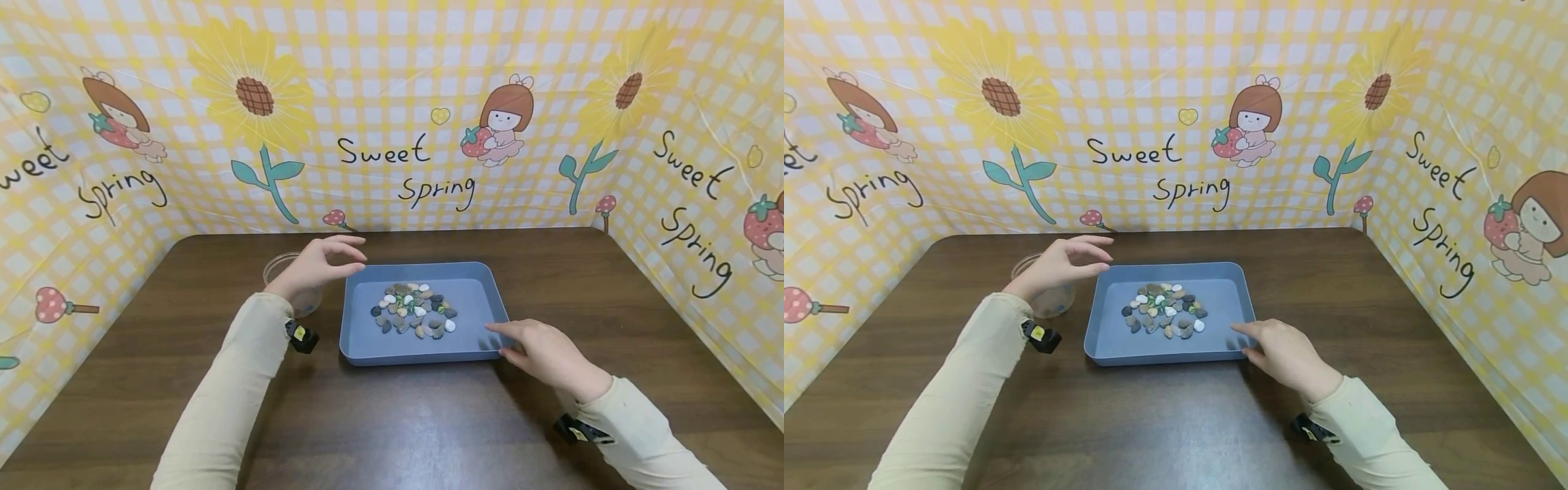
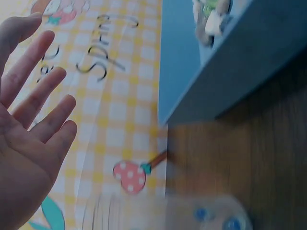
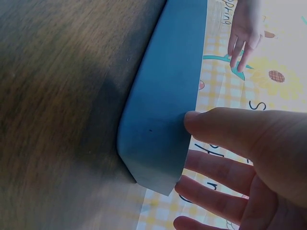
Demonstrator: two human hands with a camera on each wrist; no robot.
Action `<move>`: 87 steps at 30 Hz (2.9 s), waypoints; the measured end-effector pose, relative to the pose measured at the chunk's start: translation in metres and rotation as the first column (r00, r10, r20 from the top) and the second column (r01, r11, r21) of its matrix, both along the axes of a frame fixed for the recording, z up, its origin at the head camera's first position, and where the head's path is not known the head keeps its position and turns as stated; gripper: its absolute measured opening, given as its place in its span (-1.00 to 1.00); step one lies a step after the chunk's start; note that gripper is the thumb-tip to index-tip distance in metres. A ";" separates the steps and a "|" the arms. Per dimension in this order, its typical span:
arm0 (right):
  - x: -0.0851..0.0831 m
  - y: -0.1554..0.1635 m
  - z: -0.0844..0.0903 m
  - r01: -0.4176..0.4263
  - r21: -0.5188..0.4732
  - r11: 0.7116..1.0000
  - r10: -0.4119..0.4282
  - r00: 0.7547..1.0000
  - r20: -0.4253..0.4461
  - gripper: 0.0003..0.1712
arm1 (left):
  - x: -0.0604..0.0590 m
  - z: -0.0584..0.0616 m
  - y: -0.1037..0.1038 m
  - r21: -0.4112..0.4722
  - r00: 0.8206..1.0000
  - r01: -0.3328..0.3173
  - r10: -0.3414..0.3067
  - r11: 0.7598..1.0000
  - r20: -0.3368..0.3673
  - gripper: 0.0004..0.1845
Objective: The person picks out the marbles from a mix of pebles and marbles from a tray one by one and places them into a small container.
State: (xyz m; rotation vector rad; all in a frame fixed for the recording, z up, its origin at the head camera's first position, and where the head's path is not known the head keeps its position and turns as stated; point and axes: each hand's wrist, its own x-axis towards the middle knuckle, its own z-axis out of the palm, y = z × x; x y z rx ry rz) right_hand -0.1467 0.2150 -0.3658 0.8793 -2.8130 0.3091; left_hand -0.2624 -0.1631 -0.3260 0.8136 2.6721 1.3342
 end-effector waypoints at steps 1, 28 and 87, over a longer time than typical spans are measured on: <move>0.000 0.000 0.000 0.000 0.000 1.000 0.000 1.000 0.001 -0.53 | -0.001 0.000 0.004 -0.010 1.000 0.010 -0.010 1.000 -0.002 -0.78; -0.001 0.001 -0.001 -0.015 0.001 1.000 0.015 1.000 -0.012 -0.53 | -0.021 -0.028 0.063 0.001 0.982 0.161 -0.160 0.987 0.099 -0.75; -0.001 0.001 -0.001 -0.003 -0.002 1.000 0.003 1.000 -0.001 -0.54 | -0.020 -0.057 0.081 -0.328 0.964 0.250 -0.202 0.911 0.175 -0.86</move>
